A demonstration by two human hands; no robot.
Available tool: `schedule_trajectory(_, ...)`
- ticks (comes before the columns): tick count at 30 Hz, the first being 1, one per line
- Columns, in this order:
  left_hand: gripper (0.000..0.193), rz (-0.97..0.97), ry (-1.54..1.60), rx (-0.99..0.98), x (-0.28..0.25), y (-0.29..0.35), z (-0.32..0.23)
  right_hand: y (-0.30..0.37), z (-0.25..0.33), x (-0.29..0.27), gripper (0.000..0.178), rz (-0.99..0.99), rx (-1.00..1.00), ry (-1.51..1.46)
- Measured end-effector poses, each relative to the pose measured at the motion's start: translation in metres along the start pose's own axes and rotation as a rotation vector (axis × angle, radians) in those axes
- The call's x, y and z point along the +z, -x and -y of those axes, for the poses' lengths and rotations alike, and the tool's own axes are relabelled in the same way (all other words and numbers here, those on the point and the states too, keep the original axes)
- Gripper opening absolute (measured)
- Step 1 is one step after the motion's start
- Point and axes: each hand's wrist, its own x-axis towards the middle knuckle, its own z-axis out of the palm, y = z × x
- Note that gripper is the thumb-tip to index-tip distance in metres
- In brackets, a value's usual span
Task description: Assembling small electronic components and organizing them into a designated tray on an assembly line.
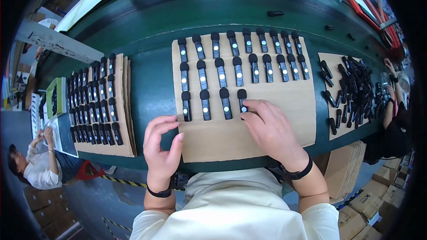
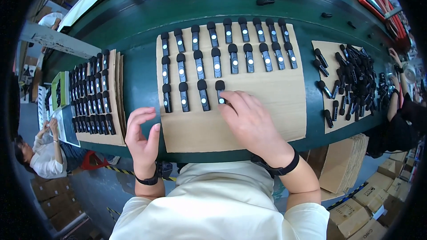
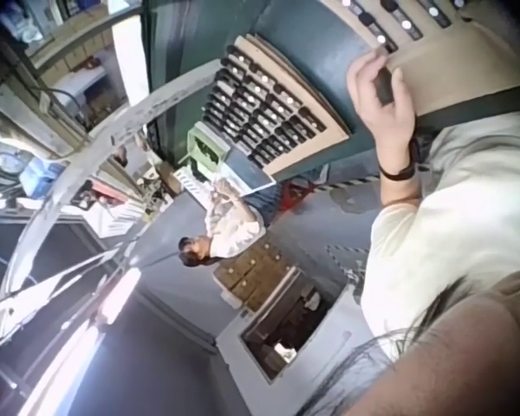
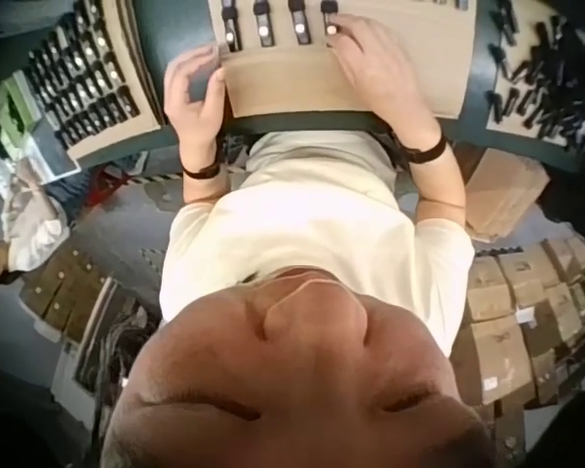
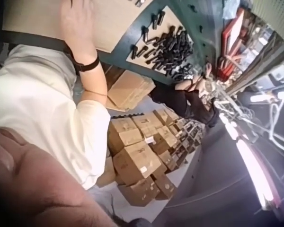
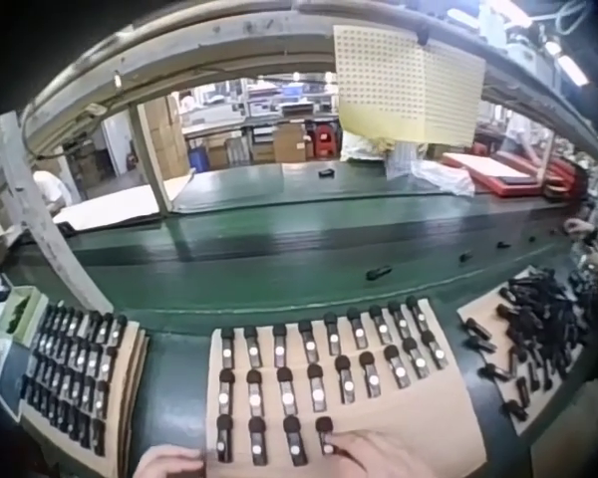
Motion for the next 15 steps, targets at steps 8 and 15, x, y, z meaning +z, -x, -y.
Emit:
schedule_trajectory(8,0.021,-0.036,0.100,0.010,-0.013,-0.004,-0.014,0.006,-0.001,-0.009,0.023,-0.036,0.041,0.004)
schedule_trajectory(15,0.013,0.075,0.049,0.089,-0.032,-0.015,-0.028,0.025,-0.014,-0.058,0.026,-0.065,0.047,-0.053)
